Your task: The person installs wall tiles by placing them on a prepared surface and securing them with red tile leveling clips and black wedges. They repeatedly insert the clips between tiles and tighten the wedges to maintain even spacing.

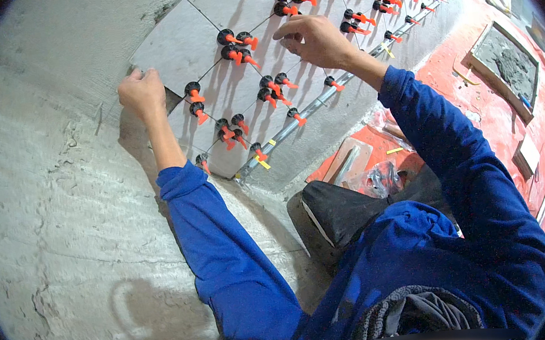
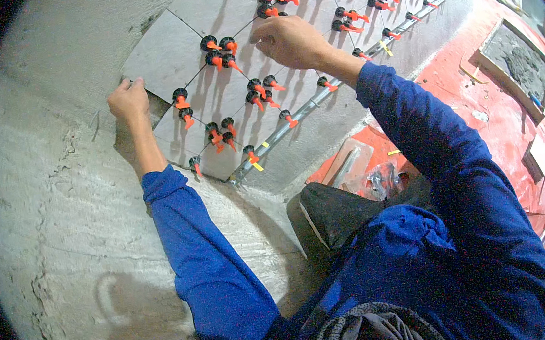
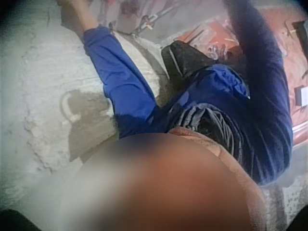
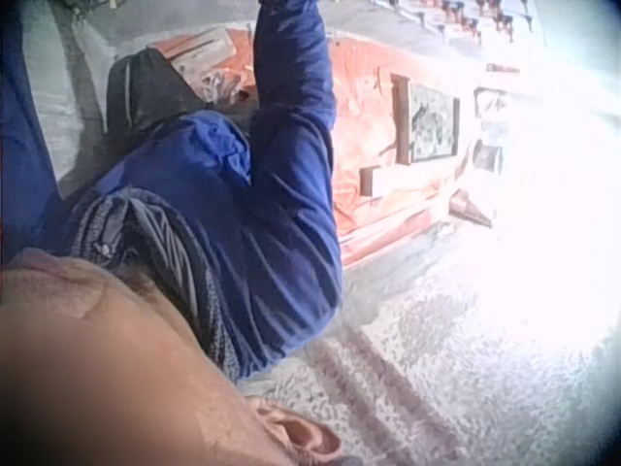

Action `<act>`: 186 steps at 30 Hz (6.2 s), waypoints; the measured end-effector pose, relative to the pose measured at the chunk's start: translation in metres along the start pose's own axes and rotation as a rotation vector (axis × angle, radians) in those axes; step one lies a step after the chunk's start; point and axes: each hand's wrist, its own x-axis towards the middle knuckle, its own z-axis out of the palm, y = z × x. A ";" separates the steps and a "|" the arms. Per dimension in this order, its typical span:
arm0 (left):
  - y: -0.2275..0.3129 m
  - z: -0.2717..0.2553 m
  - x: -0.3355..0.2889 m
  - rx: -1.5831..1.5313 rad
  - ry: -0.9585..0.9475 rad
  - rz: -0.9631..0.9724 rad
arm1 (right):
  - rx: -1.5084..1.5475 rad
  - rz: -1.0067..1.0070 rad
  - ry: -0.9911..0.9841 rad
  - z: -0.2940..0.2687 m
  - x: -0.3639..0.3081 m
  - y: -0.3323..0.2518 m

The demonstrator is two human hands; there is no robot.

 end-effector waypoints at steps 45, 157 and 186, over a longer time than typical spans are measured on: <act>-0.065 -0.013 0.042 -0.187 -0.005 -0.371 | 0.002 1.068 -0.504 0.013 -0.422 0.181; 0.169 0.019 -0.157 -1.208 -0.825 -0.162 | 1.005 0.418 0.124 -0.083 -0.103 -0.015; 0.132 -0.008 -0.134 -1.384 -0.734 -0.031 | 0.336 -0.020 0.092 -0.057 -0.074 -0.073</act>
